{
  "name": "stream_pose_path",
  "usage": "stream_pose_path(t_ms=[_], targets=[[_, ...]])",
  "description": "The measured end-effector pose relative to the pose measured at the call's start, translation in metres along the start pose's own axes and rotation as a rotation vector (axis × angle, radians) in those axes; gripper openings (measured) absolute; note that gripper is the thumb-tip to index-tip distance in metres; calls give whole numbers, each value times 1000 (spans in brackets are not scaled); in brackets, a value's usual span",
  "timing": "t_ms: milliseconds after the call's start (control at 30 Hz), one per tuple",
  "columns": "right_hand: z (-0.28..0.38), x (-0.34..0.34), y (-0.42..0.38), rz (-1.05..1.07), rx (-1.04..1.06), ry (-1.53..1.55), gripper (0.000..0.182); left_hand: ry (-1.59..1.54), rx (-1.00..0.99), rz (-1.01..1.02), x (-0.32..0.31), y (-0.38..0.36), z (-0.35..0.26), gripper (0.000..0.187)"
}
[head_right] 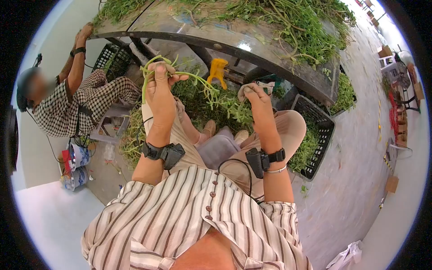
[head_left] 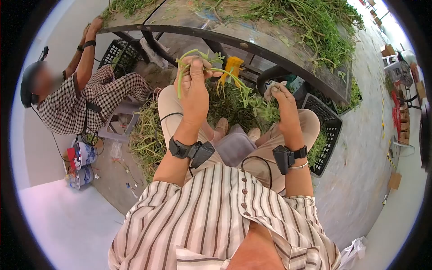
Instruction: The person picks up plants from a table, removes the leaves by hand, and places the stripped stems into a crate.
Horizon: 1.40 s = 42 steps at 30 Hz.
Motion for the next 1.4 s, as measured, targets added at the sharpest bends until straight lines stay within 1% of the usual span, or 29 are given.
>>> stream_pose_path(t_ms=[33, 100, 133, 200, 233, 300, 333, 400, 433, 500, 633, 700, 833, 900, 1033, 1100, 1133, 1200, 1233, 1300, 1333, 1400], targets=[[0, 0, 0, 3, -1, 1, 20, 2, -1, -3, 0, 0, -1, 23], [3, -4, -2, 106, -8, -40, 20, -17, 9, -8, -1, 0, -1, 23], [7, -7, -3, 104, -8, -39, 20, -16, 10, -6, -1, 1, 0, 23], [15, -16, -6, 128, -20, -136, 25, -34, -4, -2, -1, 3, 1, 20], [17, -18, -7, 126, -21, -135, 25, -33, -2, -1, -2, 2, 1, 20], [20, -22, -9, 196, 4, -345, 35, -37, -3, 8, -3, 3, 1, 19], [20, -24, -9, 196, 3, -345, 35, -37, -2, 8, -4, 3, 1, 19], [22, -32, -11, 289, 41, -411, 39, -77, 15, 11, -5, 3, 3, 19], [24, -34, -11, 288, 41, -410, 39, -76, 16, 11, -5, 4, 3, 19], [31, -41, -13, 366, 90, -419, 38, -75, 25, 8, -5, 4, 4, 20], [30, -44, -11, 428, 56, -430, 32, -45, 19, 31, -4, 3, 6, 21], [23, -43, -10, 417, 82, -438, 26, -44, 36, 20, -4, 3, 6, 21], [18, -43, -11, 393, 95, -408, 22, -43, 28, 20, -4, 3, 6, 22], [18, -39, -13, 277, 148, -422, 21, -62, 14, 15, -4, 5, 6, 22], [14, -33, -11, 245, 126, -431, 19, -41, 28, 25, -3, 4, 8, 21], [5, -23, -8, 124, 69, -395, 17, -32, 56, 54, -6, 2, 9, 20], [3, -22, -6, 125, 68, -395, 17, -31, 57, 53, -8, 0, 9, 20], [-3, -13, -3, -60, -25, -217, 15, 1, 104, 59, -13, -3, 10, 19], [-7, -10, -1, -61, -26, -216, 15, 1, 105, 61, -14, -3, 11, 19], [-8, 0, 2, -76, 142, -206, 16, -27, 21, 88, -17, -2, 9, 18], [-9, 6, 0, -79, 141, -205, 16, -27, 23, 91, -16, 0, 7, 18], [10, 9, -13, -136, 504, -630, 23, 41, -12, -13, -4, 9, -4, 26]])
Point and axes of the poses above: each hand's wrist, its own y-axis towards the middle knuckle, its own x-axis out of the back of the hand, z = x × y, the point moved 4 cm from there along y, towards the middle knuckle, and after that the axes turned 4 degrees about x, right-handed, at the moved point
